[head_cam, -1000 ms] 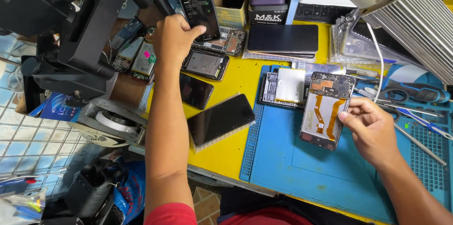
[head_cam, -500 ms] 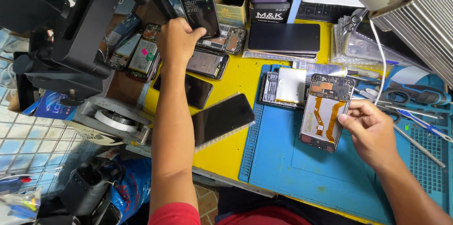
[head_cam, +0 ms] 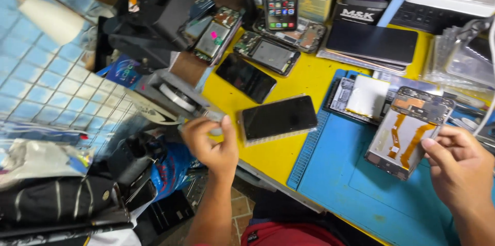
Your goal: The person repairs a disassembled smartphone by connecting internal ribbon cables and manipulating components. They also briefly interact with a separate, powered-on smartphone, navigating its screen before returning to the repair task.
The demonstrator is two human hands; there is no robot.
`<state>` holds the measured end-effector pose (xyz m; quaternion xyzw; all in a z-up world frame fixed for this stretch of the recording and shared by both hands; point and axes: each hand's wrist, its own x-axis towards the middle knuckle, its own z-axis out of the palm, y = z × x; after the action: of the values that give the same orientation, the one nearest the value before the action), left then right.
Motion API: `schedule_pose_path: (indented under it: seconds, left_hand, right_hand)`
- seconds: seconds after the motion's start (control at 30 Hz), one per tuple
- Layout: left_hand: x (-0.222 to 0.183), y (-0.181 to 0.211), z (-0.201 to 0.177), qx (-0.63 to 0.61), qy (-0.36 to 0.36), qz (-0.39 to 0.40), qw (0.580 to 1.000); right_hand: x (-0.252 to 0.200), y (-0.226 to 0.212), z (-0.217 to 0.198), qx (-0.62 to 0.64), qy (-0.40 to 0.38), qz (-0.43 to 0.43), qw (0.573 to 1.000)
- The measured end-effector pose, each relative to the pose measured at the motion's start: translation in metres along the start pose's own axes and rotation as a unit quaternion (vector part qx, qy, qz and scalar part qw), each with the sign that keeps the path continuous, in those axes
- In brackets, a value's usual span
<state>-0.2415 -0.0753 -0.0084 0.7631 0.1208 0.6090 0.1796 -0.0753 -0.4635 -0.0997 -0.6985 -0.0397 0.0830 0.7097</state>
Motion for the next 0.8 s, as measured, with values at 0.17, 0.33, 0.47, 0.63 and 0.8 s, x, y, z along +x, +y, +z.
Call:
schedule_pose_path:
  seconds: [0.17, 0.33, 0.47, 0.63, 0.8]
  left_hand:
    - [-0.028, -0.049, -0.022, 0.12, 0.004, -0.116, 0.986]
    - [-0.036, -0.054, -0.015, 0.076, -0.043, -0.235, 0.968]
    - [-0.052, -0.051, -0.029, 0.09, 0.015, -0.185, 0.979]
    - [-0.062, -0.036, -0.048, 0.08, 0.017, -0.159, 0.984]
    - [-0.051, -0.053, -0.043, 0.081, 0.046, -0.18, 0.979]
  right_hand:
    - [0.0, 0.006, 0.001, -0.013, -0.003, -0.006, 1.0]
    - [-0.001, 0.006, 0.001, -0.043, -0.008, -0.012, 0.999]
    - [0.003, 0.014, -0.006, -0.066, 0.003, -0.024, 0.998]
    - [0.012, 0.033, -0.016, -0.104, 0.023, -0.032, 0.994]
    - [0.008, 0.029, -0.014, -0.068, 0.026, -0.019, 0.997]
